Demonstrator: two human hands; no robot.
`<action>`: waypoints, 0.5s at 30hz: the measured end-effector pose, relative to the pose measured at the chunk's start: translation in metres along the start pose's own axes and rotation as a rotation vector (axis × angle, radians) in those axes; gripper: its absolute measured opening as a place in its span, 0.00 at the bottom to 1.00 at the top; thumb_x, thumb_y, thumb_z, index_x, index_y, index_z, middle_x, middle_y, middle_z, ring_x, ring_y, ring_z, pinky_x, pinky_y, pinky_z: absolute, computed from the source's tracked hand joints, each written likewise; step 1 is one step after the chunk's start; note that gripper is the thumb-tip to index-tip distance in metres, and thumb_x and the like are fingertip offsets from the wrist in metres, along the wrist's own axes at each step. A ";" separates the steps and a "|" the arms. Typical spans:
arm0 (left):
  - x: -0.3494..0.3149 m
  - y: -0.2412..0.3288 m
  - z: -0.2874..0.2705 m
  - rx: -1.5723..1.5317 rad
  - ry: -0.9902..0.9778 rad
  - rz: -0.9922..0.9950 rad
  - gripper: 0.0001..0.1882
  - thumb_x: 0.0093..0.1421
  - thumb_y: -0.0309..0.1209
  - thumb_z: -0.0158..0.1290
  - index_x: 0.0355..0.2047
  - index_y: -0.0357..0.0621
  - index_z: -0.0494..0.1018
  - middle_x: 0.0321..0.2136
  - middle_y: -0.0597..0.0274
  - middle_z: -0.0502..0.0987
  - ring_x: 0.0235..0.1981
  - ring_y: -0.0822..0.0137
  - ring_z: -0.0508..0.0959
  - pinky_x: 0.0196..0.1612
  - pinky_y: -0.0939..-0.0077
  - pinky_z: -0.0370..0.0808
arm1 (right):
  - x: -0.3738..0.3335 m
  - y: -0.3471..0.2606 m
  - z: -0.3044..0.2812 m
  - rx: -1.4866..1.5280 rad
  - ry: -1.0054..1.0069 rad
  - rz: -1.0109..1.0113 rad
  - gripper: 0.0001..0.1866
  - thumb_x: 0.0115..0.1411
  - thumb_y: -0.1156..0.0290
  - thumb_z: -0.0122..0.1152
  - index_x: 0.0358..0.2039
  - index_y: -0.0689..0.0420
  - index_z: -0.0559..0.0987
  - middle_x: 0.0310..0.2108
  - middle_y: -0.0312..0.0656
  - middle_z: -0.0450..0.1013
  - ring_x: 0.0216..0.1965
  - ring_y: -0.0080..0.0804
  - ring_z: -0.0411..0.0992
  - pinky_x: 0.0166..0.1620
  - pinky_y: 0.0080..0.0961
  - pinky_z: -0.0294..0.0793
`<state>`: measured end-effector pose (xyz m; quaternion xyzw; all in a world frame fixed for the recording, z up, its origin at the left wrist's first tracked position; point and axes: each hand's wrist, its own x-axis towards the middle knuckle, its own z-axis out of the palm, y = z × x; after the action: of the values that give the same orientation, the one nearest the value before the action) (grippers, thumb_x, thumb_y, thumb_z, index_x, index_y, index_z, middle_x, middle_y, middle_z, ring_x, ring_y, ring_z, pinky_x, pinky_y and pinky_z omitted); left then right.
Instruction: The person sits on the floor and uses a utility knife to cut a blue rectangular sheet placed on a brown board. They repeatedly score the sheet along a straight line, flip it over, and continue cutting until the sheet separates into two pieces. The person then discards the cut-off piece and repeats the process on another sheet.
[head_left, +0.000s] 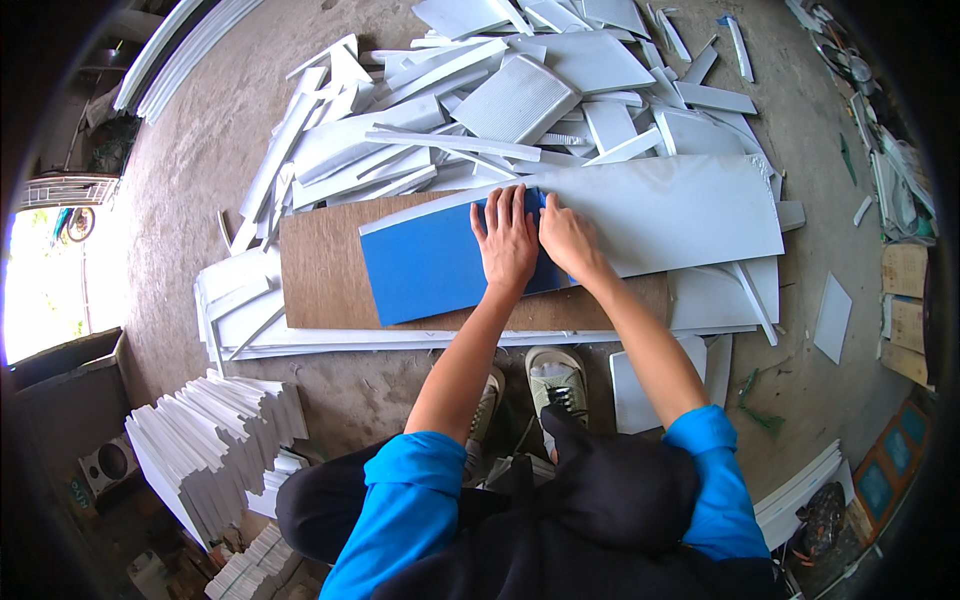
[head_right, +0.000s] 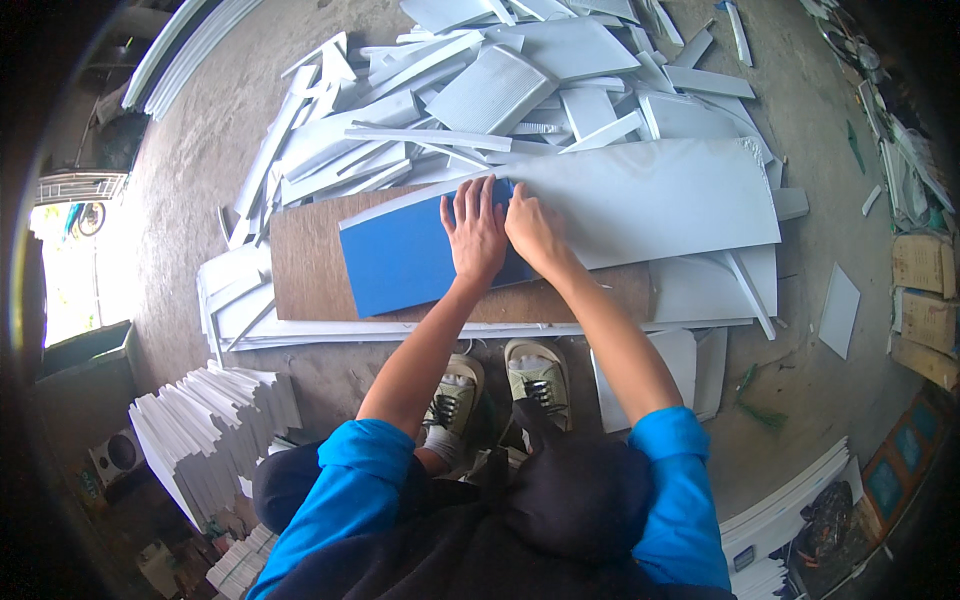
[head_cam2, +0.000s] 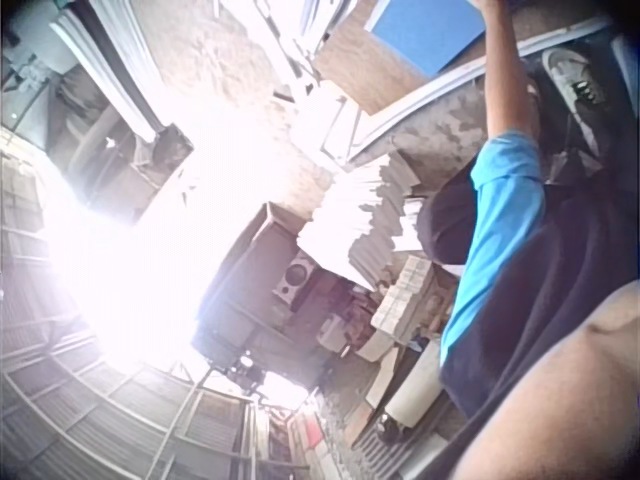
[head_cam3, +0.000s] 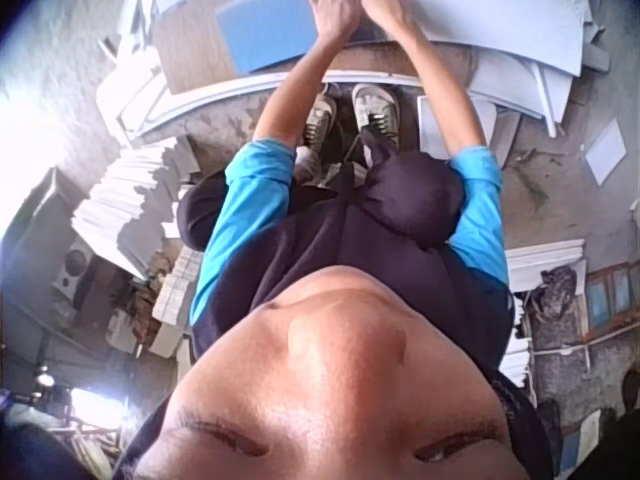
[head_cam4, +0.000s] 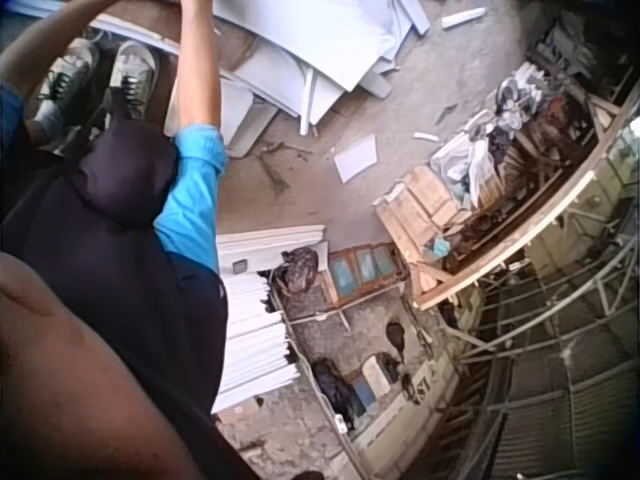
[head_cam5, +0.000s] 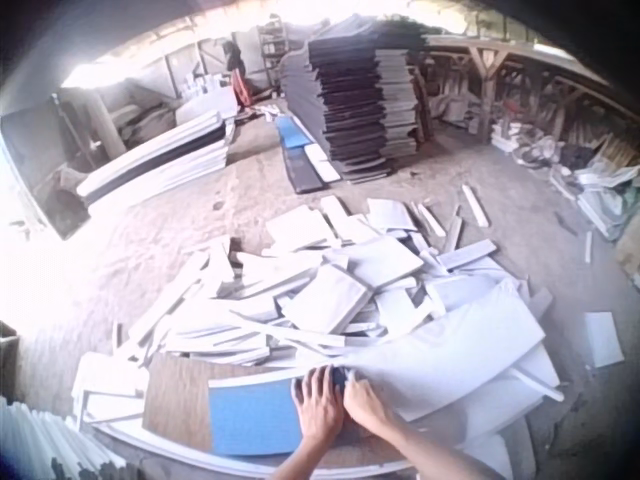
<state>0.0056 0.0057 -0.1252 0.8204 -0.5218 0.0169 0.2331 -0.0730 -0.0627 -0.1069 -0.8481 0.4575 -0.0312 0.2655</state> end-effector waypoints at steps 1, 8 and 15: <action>0.000 0.001 0.000 -0.003 0.000 0.003 0.23 0.58 0.34 0.41 0.54 0.46 0.58 0.51 0.62 0.62 0.56 0.63 0.56 0.60 0.57 0.43 | 0.003 0.002 -0.002 0.001 -0.027 -0.005 0.15 0.59 0.67 0.40 0.39 0.66 0.64 0.25 0.61 0.71 0.30 0.58 0.72 0.34 0.47 0.71; -0.001 0.000 0.002 0.011 -0.004 -0.004 0.23 0.58 0.34 0.41 0.55 0.48 0.57 0.51 0.61 0.62 0.57 0.63 0.56 0.60 0.57 0.43 | 0.003 -0.013 -0.020 0.043 -0.222 0.135 0.17 0.55 0.69 0.40 0.41 0.68 0.63 0.33 0.65 0.70 0.36 0.62 0.69 0.40 0.49 0.69; -0.005 -0.002 0.002 0.024 0.016 0.016 0.23 0.58 0.34 0.42 0.54 0.48 0.58 0.51 0.63 0.62 0.57 0.64 0.57 0.60 0.57 0.43 | -0.080 0.002 -0.007 0.060 -0.337 0.161 0.12 0.52 0.75 0.41 0.37 0.68 0.64 0.30 0.64 0.71 0.35 0.58 0.71 0.39 0.46 0.71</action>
<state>0.0051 0.0096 -0.1296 0.8188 -0.5262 0.0317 0.2273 -0.1234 -0.0034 -0.0865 -0.7936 0.4720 0.1190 0.3651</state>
